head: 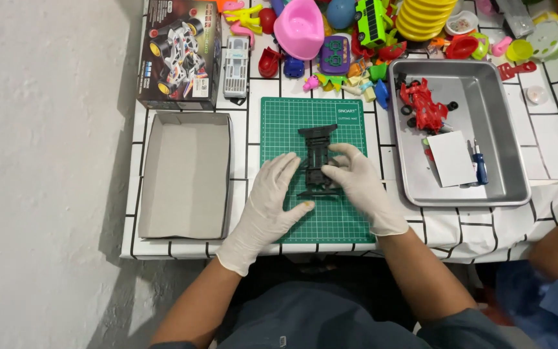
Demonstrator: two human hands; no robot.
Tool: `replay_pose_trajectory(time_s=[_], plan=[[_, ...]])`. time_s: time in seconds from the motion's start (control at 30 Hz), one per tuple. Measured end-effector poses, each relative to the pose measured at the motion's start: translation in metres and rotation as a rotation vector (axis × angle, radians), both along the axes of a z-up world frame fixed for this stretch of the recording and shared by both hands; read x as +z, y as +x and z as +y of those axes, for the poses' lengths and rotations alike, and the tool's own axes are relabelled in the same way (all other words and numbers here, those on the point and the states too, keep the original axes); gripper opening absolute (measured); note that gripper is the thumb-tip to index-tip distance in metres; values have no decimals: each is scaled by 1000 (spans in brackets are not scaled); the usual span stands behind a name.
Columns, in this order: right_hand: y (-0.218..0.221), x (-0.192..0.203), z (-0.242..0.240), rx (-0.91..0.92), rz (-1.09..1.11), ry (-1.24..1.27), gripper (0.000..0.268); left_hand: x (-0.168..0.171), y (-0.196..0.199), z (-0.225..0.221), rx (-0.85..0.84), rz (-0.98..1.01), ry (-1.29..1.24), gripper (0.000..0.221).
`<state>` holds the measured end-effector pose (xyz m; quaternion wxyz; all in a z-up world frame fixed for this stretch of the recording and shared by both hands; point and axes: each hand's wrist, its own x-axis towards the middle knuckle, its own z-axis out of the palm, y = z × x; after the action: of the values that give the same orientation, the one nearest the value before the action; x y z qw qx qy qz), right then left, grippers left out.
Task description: Unboxing a toy car kit and beginning the assembly of the chassis on a cutting mat.
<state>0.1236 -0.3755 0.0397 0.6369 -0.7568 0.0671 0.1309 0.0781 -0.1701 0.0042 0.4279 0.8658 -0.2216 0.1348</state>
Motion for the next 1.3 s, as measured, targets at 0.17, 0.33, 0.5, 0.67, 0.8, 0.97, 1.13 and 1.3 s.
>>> replay_pose_trajectory(time_s=[0.17, 0.33, 0.5, 0.67, 0.8, 0.97, 1.13, 1.3], plan=[[-1, -16, 8, 64, -134, -536, 46, -25, 26, -4, -19, 22, 248, 91], [-13, -7, -4, 198, -209, -681, 66, -30, 24, -5, -10, 21, 302, 84], [-16, -12, -23, 415, -386, -889, 89, -34, 23, -4, 7, -52, 315, 79], [-14, -17, -26, 467, -445, -775, 80, -30, 22, -2, -6, -24, 273, 79], [-7, -41, -35, 480, -524, -778, 92, -19, 21, -2, -15, -3, 263, 85], [-10, -48, -39, 467, -613, -748, 95, -19, 23, -2, -32, 38, 291, 89], [-9, -56, -39, 439, -636, -753, 89, -15, 24, -1, -48, 75, 303, 84], [-9, -61, -39, 426, -655, -761, 89, -19, 24, -2, -41, 49, 310, 82]])
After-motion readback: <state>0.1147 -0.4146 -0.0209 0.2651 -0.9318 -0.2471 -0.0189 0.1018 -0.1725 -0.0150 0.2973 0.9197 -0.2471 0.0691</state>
